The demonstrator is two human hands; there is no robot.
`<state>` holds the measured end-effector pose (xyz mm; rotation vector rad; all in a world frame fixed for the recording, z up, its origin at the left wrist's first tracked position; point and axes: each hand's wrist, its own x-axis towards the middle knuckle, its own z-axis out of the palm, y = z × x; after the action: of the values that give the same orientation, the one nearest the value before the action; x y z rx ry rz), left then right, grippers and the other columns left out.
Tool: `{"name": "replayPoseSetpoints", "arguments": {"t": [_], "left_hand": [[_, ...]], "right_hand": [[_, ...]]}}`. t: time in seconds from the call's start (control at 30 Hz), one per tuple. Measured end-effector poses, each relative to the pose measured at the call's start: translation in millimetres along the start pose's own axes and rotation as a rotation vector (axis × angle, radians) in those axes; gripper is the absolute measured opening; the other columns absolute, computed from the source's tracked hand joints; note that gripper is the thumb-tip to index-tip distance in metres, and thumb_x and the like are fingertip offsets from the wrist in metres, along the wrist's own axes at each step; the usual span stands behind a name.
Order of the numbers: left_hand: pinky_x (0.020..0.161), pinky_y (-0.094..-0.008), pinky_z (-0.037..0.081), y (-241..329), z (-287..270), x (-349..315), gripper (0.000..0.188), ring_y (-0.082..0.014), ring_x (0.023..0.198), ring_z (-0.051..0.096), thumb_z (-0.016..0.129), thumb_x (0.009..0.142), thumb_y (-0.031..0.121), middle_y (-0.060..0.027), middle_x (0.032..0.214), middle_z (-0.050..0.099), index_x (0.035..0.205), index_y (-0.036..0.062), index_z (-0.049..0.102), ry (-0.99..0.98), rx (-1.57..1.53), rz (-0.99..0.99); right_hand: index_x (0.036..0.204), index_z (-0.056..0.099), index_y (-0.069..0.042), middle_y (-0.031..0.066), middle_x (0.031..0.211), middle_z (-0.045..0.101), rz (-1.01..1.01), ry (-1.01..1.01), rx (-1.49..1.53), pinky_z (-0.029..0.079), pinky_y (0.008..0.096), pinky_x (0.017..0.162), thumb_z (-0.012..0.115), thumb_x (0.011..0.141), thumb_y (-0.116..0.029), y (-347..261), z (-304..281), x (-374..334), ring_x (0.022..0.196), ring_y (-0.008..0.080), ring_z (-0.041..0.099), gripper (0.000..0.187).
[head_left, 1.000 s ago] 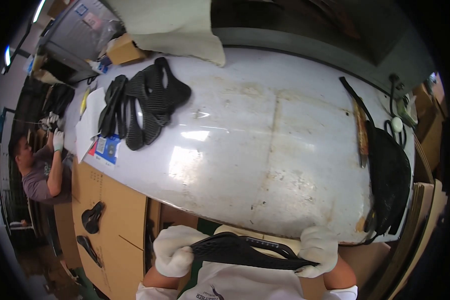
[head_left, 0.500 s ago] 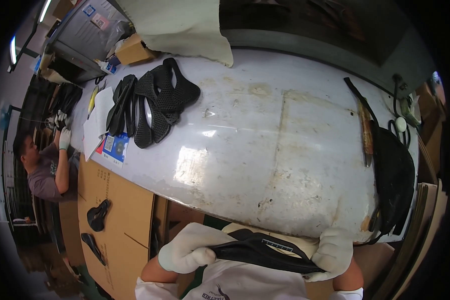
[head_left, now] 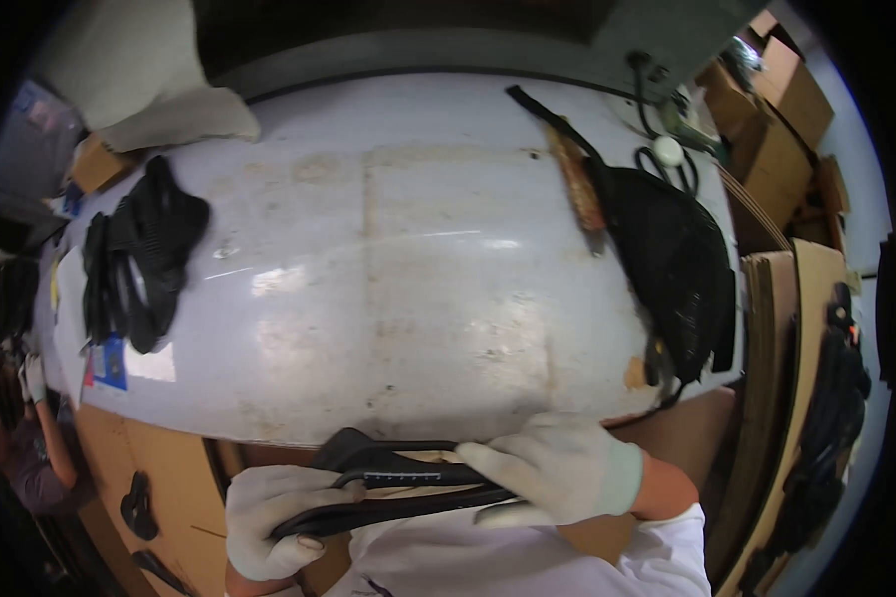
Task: Assembling bicycle saddle components at a workbench.
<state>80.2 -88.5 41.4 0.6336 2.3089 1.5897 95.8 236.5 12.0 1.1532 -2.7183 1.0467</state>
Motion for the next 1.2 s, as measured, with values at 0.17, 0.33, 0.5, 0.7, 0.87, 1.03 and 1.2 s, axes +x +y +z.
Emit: {"name": "replayPoseSetpoints", "arguments": {"t": [0.17,0.33,0.5,0.7,0.87,1.03,1.2], "left_hand": [[0.059,-0.0338,0.057,-0.6,16.8,5.9,0.070,-0.0297,0.065,0.075,0.059,0.097,0.064,-0.0156,0.077,0.076,0.081,-0.0020,0.077,0.069,0.129,0.099],[0.060,-0.0334,0.056,1.6,17.0,1.0,0.069,-0.0288,0.065,0.074,0.059,0.096,0.064,-0.0136,0.073,0.074,0.079,-0.0004,0.077,0.074,0.179,0.129],[0.061,-0.0369,0.060,2.5,7.3,4.5,0.051,-0.0328,0.071,0.076,0.069,0.093,0.049,-0.0164,0.084,0.076,0.092,-0.0012,0.077,-0.006,0.208,0.129],[0.063,-0.0386,0.060,3.9,16.5,8.5,0.048,-0.0335,0.075,0.076,0.072,0.091,0.049,-0.0157,0.086,0.076,0.092,0.0007,0.077,-0.034,0.286,0.122],[0.063,-0.0381,0.060,4.0,14.2,11.0,0.049,-0.0327,0.076,0.076,0.072,0.090,0.051,-0.0144,0.085,0.076,0.092,0.0021,0.077,-0.075,0.282,0.164],[0.064,-0.0384,0.060,4.9,17.8,13.1,0.057,-0.0322,0.075,0.077,0.068,0.092,0.058,-0.0132,0.082,0.076,0.087,0.0021,0.077,0.033,0.312,0.095],[0.066,-0.0373,0.061,-8.3,10.9,4.0,0.071,-0.0302,0.070,0.077,0.063,0.094,0.064,-0.0130,0.076,0.077,0.081,-0.0044,0.076,0.210,0.085,-0.079]], "right_hand": [[0.120,0.063,-0.001,0.0070,0.071,0.060,0.027,-0.025,0.039,0.048,0.0382,0.047,0.061,0.100,-0.048,7.4,24.5,-16.2,0.054,0.0246,0.062,0.051],[0.117,0.063,-0.002,0.0099,0.078,0.064,0.079,-0.137,0.193,0.051,0.0395,0.051,0.065,0.098,-0.046,4.5,16.3,-10.8,0.059,0.0289,0.064,0.048],[0.114,0.063,-0.002,0.0112,0.083,0.068,0.174,-0.171,0.226,0.051,0.0397,0.053,0.067,0.097,-0.048,-1.3,19.3,-10.1,0.063,0.0309,0.066,0.050],[0.098,0.061,-0.006,0.0081,0.069,0.056,0.262,-0.148,0.007,0.049,0.0420,0.052,0.061,0.097,-0.057,-7.8,28.4,2.3,0.056,0.0292,0.061,0.052],[0.090,0.059,-0.009,0.0059,0.064,0.051,0.235,-0.050,0.028,0.047,0.0402,0.049,0.062,0.098,-0.055,-5.6,27.9,2.9,0.052,0.0274,0.057,0.047],[0.098,0.061,-0.006,0.0084,0.070,0.059,0.273,-0.057,0.093,0.049,0.0415,0.050,0.068,0.097,-0.049,1.9,25.9,1.7,0.057,0.0299,0.062,0.044],[0.107,0.061,-0.001,0.0125,0.085,0.068,0.151,0.027,0.319,0.052,0.0423,0.052,0.075,0.094,-0.045,3.5,15.6,2.2,0.064,0.0328,0.067,0.048]]}}
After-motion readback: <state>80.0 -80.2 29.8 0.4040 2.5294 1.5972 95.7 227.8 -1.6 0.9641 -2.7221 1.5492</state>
